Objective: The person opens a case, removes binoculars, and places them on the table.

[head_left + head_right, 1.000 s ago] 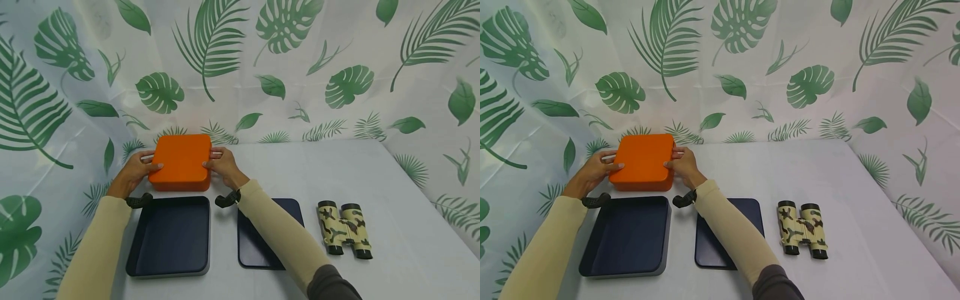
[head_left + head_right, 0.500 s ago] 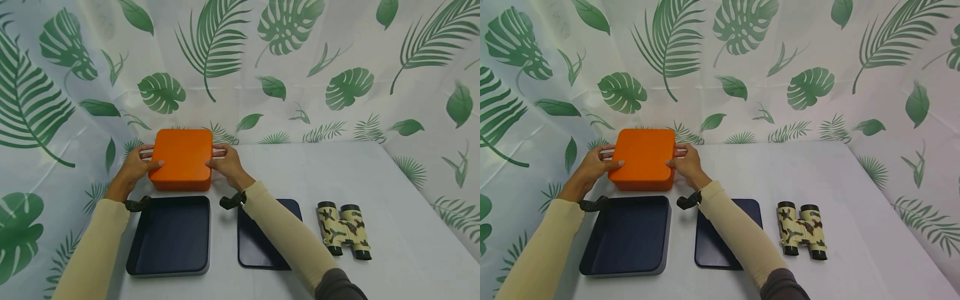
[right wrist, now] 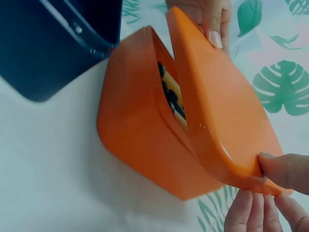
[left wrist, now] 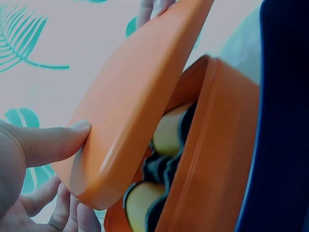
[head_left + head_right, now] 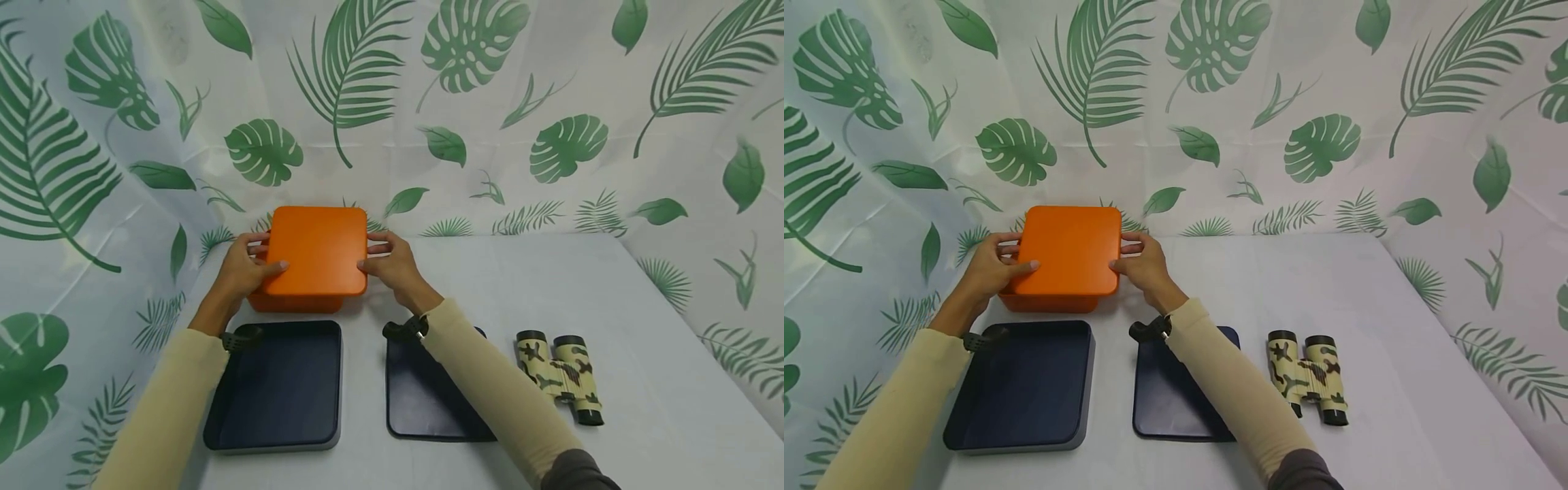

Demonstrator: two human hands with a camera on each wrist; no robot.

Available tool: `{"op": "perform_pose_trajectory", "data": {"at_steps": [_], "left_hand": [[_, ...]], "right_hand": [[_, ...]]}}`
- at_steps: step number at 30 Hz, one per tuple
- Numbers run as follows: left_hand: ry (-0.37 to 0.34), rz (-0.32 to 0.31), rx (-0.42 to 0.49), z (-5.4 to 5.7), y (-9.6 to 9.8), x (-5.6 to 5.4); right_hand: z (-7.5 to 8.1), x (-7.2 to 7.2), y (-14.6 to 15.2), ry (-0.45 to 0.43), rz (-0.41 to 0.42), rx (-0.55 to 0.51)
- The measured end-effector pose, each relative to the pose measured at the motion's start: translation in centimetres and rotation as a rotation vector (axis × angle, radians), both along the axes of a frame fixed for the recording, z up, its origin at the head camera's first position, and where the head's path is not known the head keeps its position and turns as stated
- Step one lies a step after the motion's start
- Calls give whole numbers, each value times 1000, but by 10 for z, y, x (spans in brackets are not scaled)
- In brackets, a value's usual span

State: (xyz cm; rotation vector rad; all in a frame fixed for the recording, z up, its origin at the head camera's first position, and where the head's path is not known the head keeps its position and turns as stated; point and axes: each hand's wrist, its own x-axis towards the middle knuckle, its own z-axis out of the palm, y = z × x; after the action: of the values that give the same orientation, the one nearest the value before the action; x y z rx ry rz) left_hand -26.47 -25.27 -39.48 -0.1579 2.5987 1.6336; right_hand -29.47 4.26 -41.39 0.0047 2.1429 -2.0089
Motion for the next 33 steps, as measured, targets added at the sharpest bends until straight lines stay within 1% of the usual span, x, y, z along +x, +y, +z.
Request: {"op": "perform_pose_trajectory", "data": {"at_steps": [4, 10, 17, 20, 23, 26, 29, 33], "left_hand": [[24, -12, 26, -1, 15, 2], [54, -13, 24, -3, 40, 0], [93, -13, -13, -6, 66, -2], [107, -9, -8, -7, 77, -4], [102, 8, -17, -9, 88, -6], [95, 11, -42, -11, 98, -8], [107, -3, -64, -13, 108, -9], [126, -25, -85, -13, 122, -9]], "right_hand": [[0, 1, 13, 5, -16, 47], [-1, 2, 35, -10, -38, 84], [-1, 2, 61, -1, -44, 132], [-1, 2, 70, -4, -52, 135], [-1, 3, 80, -4, -58, 132], [-1, 4, 89, 3, -57, 127], [0, 7, 98, 15, -56, 131], [0, 8, 110, 12, -77, 161]]}}
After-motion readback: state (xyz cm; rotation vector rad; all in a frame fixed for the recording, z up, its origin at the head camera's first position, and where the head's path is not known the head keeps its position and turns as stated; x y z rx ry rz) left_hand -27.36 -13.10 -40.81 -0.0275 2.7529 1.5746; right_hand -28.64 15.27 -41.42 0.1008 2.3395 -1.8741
